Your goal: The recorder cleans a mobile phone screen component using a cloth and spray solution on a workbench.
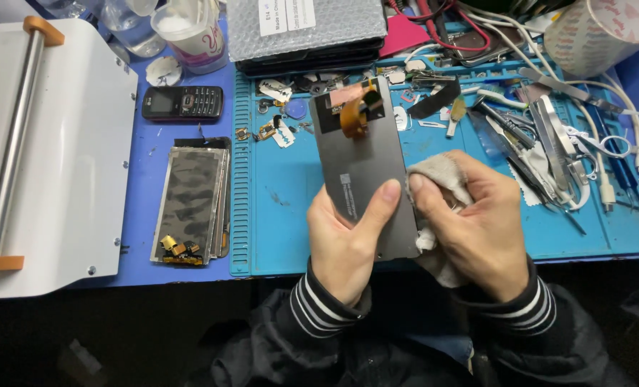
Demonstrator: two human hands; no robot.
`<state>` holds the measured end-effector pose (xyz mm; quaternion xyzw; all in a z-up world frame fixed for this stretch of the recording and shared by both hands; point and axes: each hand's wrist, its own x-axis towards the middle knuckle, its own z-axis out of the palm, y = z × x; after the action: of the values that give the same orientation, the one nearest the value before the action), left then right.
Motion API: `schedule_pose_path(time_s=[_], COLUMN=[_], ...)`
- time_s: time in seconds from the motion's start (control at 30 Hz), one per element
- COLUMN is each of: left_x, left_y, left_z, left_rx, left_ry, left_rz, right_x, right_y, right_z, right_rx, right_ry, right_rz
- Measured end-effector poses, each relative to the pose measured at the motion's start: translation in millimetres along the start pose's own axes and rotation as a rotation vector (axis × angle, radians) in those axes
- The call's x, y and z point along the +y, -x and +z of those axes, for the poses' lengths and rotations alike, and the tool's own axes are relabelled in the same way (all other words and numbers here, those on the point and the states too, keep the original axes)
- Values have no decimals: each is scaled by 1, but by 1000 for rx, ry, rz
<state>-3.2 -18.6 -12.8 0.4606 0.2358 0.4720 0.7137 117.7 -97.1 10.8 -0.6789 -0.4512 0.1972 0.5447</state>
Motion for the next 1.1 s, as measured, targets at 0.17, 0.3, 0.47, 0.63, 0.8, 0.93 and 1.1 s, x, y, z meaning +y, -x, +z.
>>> schedule_pose_path(time_s=[0.17, 0.3, 0.47, 0.63, 0.8, 0.93, 1.1], left_x=[12, 11, 8, 6, 11, 8, 14], left_y=[-9, -2, -13, -5, -6, -1, -7], left_z=[-7, 0, -11, -11, -14, -11, -16], left_rx=[0, -99, -2, -63, -71, -111, -58], left_ry=[-31, -39, -18, 5, -9, -15, -20], left_rz=[-17, -52, -50, -63, -62, -83, -41], right_x=[3, 5, 11, 10, 11, 7, 10], right_y=[8, -4, 5, -2, -5, -11, -2], right_z=[-2, -4, -3, 0, -3, 1, 4], right_rx=[-96, 37, -140, -62, -157, -15, -133], right_ry=[-65, -88, -135, -167, -92, -132, -216], right_rz=[138, 73, 217, 144, 169, 51, 198])
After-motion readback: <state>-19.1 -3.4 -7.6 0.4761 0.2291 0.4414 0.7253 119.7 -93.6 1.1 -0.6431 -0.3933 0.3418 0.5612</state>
